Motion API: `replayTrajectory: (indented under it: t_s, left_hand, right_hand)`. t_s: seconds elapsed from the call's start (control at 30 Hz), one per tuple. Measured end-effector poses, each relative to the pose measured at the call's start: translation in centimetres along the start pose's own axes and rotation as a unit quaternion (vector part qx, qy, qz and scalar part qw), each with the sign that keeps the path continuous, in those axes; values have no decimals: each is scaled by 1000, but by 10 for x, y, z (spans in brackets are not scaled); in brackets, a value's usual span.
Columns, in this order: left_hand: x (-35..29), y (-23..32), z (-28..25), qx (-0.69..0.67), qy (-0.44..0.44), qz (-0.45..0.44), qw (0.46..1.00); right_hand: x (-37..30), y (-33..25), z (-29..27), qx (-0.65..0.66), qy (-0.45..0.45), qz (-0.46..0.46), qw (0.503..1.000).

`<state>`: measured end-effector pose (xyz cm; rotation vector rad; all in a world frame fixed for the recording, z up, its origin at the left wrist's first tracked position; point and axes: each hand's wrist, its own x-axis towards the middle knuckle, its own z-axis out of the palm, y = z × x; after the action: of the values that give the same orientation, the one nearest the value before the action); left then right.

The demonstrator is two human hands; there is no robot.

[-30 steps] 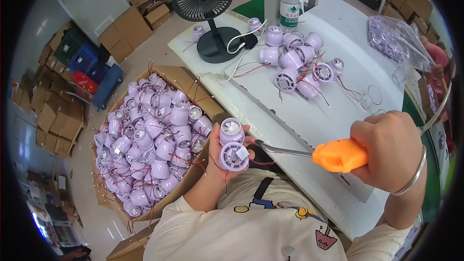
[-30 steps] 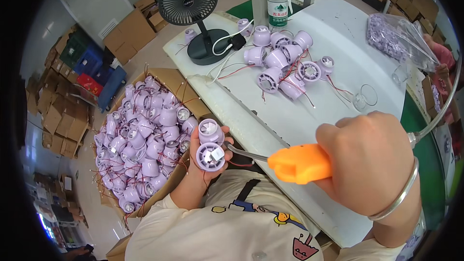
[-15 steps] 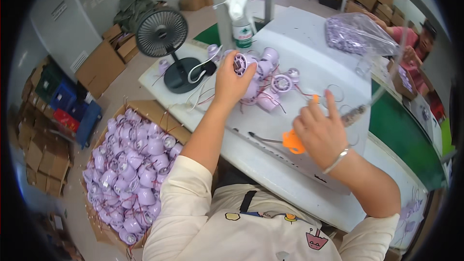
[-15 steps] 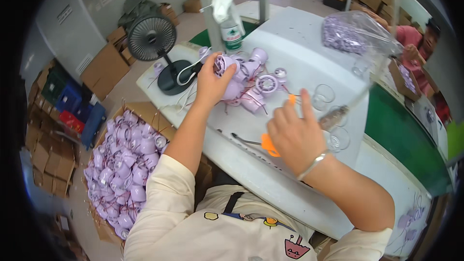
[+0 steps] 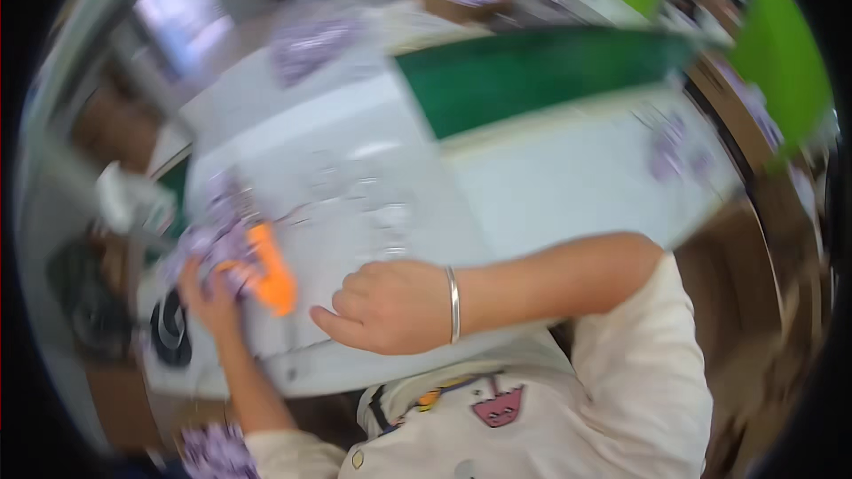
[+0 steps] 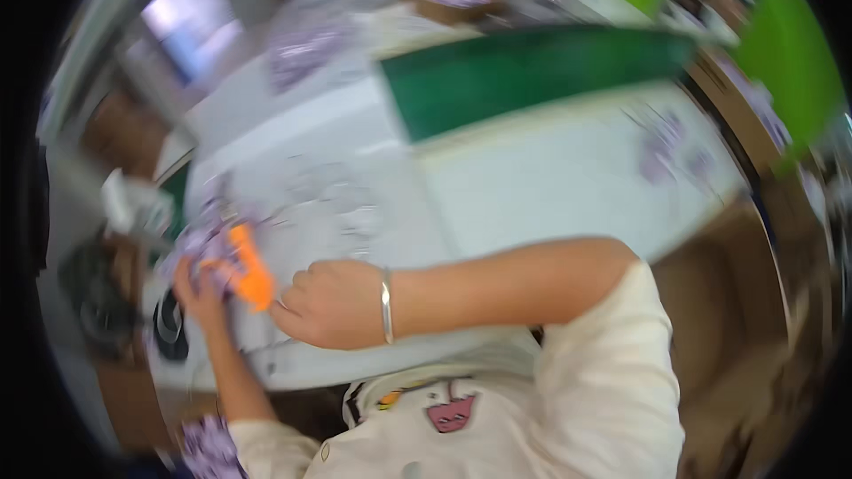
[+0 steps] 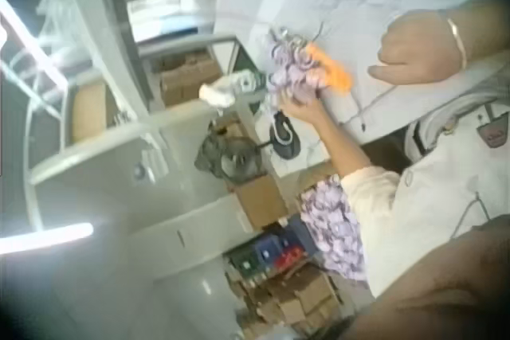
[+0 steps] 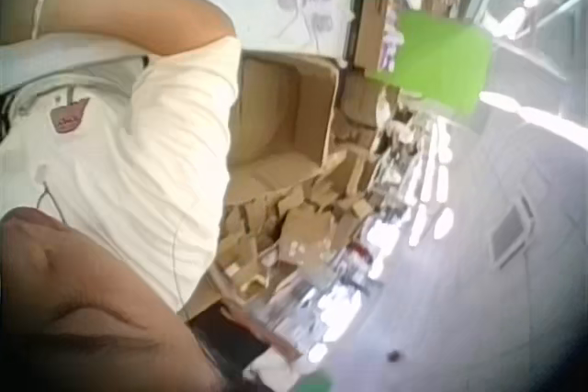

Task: Cleaning and assembling small purple electronic components into boxes at a workbench.

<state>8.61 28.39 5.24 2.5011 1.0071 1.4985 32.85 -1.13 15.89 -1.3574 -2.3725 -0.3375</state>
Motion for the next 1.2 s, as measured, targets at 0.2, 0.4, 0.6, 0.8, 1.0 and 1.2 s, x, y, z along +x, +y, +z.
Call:
replayTrajectory:
  t_s: [0.2,0.4,0.6,0.8,1.0,1.2]
  left_hand:
    - [0,-14,-32,-1,47,101,994]
    - [14,-3,-6,-14,73,102,992]
    - [7,12,-14,293,187,244,905]
    - [21,-60,-26,393,172,280,859]
    - [23,-52,-24,524,117,238,809]
    - [22,-74,-26,320,122,56,938]
  right_hand:
    - [-211,20,-97,-122,256,446,849]
    - [-447,-82,-52,-237,584,617,472]
    - [-654,-199,207,133,33,956,260]
    - [-619,-227,310,231,-91,911,329]
    - [-552,-236,343,279,38,905,320]
    - [-513,-168,306,253,148,921,255]
